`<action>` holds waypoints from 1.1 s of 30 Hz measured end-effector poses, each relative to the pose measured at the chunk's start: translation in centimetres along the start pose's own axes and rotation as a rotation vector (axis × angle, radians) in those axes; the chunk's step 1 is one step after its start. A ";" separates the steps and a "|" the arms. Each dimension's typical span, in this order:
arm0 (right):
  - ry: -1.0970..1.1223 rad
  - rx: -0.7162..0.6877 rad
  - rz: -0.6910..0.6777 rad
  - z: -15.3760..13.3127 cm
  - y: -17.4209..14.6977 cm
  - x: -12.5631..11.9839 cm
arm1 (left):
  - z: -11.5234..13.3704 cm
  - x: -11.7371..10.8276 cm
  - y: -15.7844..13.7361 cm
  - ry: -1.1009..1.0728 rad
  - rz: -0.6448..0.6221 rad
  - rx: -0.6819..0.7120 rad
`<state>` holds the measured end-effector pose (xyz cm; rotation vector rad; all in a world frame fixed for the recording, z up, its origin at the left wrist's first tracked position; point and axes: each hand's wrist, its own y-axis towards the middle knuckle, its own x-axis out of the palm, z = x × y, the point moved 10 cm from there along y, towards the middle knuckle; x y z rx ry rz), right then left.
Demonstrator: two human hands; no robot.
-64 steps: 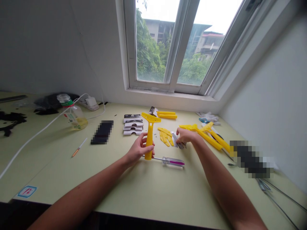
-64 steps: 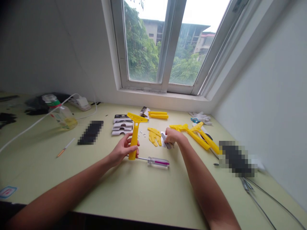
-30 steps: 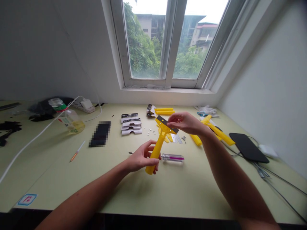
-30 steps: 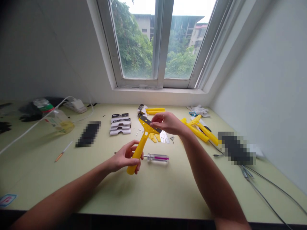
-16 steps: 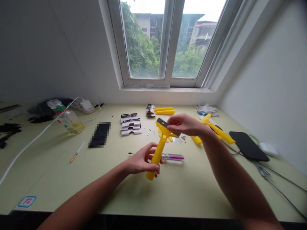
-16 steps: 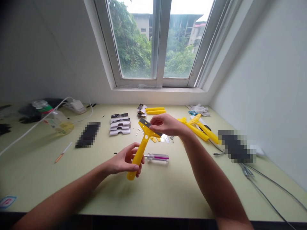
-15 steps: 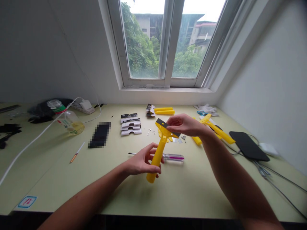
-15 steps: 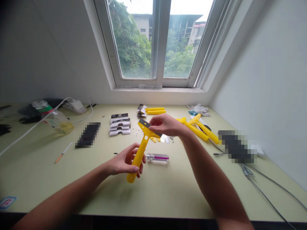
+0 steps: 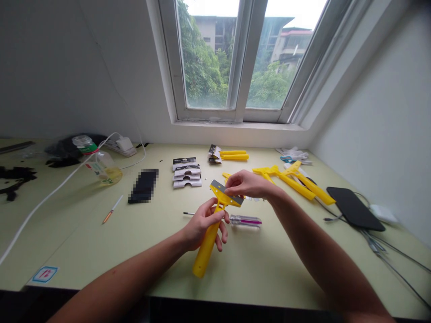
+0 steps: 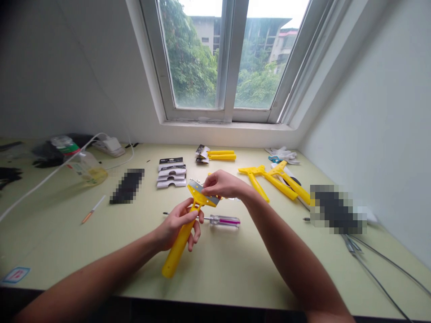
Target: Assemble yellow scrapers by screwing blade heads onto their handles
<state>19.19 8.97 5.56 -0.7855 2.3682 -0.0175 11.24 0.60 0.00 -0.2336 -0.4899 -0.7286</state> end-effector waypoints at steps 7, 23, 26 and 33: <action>0.021 -0.008 -0.016 0.9 0.7 0.4 | -0.3 -0.7 0.0 -0.019 0.081 -0.024; -0.517 0.272 0.386 7.8 1.5 -5.9 | -0.2 -2.9 0.3 0.017 0.241 -0.034; -0.594 0.283 0.404 8.3 1.9 -5.4 | -0.3 -2.9 0.3 0.019 0.239 -0.036; -0.640 0.286 0.429 8.6 3.1 -4.1 | -0.5 -2.8 0.3 0.026 0.222 -0.049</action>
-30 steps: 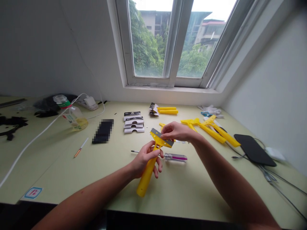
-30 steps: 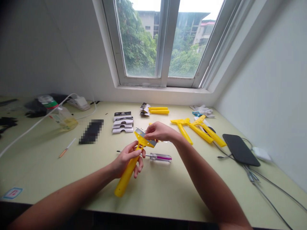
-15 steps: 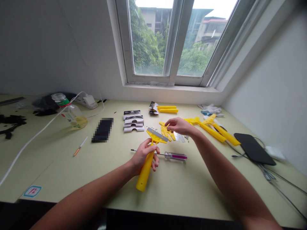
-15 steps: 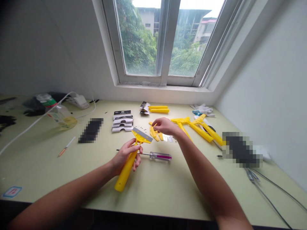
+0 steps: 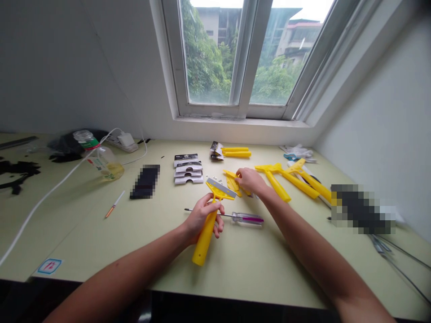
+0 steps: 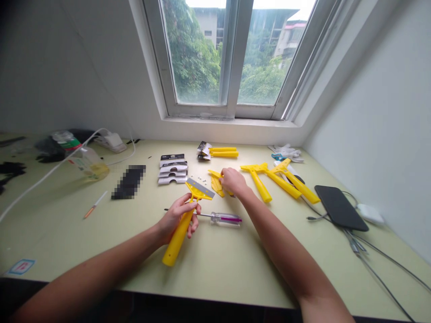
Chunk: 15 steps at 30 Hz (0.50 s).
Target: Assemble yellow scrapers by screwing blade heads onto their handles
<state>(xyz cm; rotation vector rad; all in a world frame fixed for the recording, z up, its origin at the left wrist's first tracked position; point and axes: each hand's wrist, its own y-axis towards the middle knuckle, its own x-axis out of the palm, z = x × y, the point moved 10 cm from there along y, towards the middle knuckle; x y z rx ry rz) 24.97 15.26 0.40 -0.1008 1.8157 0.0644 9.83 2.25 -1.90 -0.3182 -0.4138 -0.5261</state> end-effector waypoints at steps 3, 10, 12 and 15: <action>0.026 0.006 0.026 0.0 0.0 -0.3 | 0.0 0.0 0.0 0.000 -0.006 0.003; 0.217 -0.010 0.142 0.2 -0.4 -3.8 | -0.1 0.0 0.1 0.000 -0.008 -0.001; 0.373 -0.075 0.093 -0.4 -0.6 -4.2 | -0.1 0.0 0.1 -0.001 -0.005 0.000; 0.836 -0.195 -0.036 -1.9 -1.2 -4.3 | -0.1 0.0 0.0 -0.002 -0.007 0.000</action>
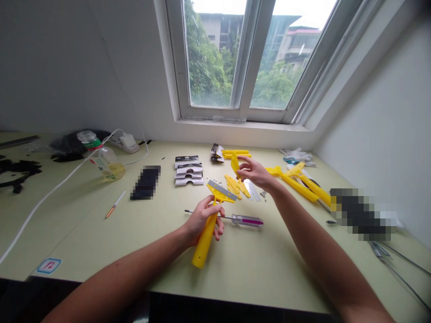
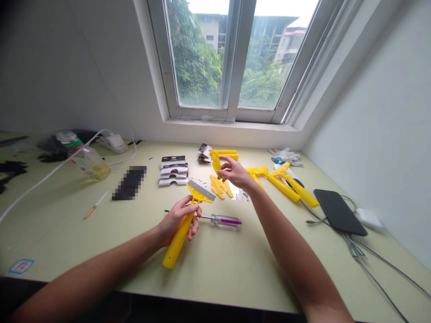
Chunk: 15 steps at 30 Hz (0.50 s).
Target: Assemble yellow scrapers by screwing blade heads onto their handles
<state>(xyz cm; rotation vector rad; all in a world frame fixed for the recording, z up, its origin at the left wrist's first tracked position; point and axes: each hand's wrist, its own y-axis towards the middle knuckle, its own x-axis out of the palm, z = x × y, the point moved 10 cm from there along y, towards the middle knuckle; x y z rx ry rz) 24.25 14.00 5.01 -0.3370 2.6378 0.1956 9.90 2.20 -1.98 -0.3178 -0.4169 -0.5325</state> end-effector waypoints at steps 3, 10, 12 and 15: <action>0.326 -0.007 -0.096 -0.8 -0.6 1.3 | 0.1 0.0 -0.1 0.005 0.002 0.003; 0.360 -0.053 -0.149 -1.4 -0.5 1.9 | 0.1 0.1 0.0 0.001 -0.001 0.001; 0.245 -0.109 -0.087 -1.9 -0.4 1.0 | 0.1 0.1 0.0 -0.003 -0.003 -0.001; 0.139 -0.150 -0.061 -2.8 -0.6 0.5 | 0.0 0.1 0.0 -0.012 -0.013 0.002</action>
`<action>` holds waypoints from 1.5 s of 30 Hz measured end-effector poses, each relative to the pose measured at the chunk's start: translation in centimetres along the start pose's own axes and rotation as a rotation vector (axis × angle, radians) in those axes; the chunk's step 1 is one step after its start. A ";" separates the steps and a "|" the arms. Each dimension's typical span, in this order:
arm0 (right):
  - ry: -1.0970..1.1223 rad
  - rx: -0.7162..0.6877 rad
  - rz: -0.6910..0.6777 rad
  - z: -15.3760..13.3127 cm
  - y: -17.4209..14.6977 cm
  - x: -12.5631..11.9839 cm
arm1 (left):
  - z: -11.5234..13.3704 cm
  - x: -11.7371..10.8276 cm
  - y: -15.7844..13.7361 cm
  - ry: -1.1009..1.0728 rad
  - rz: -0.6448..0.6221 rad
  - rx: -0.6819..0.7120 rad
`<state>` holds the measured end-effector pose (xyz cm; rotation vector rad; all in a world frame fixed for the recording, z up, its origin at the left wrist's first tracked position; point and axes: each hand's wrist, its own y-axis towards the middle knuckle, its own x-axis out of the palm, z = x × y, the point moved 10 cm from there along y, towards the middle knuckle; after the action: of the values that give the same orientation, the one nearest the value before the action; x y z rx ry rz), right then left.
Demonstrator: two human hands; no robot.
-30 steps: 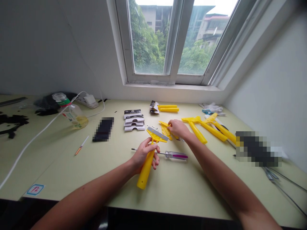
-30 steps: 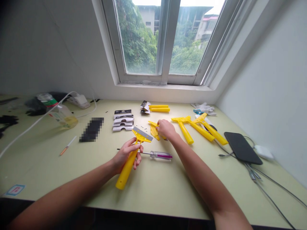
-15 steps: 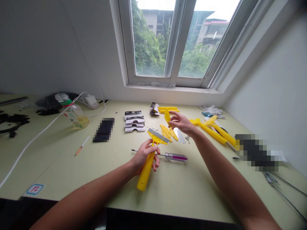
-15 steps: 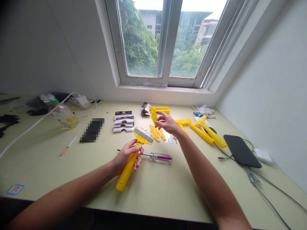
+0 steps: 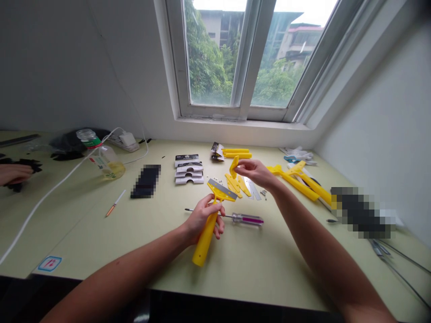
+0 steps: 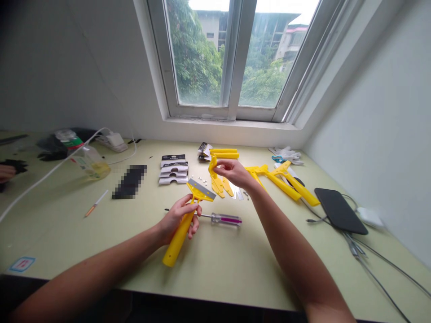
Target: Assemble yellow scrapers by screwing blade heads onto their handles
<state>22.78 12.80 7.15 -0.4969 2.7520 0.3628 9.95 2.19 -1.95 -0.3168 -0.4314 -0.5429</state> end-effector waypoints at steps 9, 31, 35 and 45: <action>0.164 0.056 -0.106 -1.1 -0.8 1.3 | 0.1 0.0 0.0 -0.005 0.000 0.005; -0.418 0.031 0.018 -3.8 -1.9 5.6 | 0.2 -0.1 0.0 -0.009 0.000 0.017; -0.417 0.047 0.028 -4.0 -1.9 5.1 | 0.5 0.0 -0.1 -0.013 -0.004 0.038; -0.481 0.026 0.002 -3.9 -1.9 5.5 | 0.9 0.4 -0.3 -0.013 -0.027 0.058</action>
<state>17.53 8.32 8.40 -0.3454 2.2880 0.3880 9.78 2.10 -0.92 -0.2589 -0.4642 -0.5539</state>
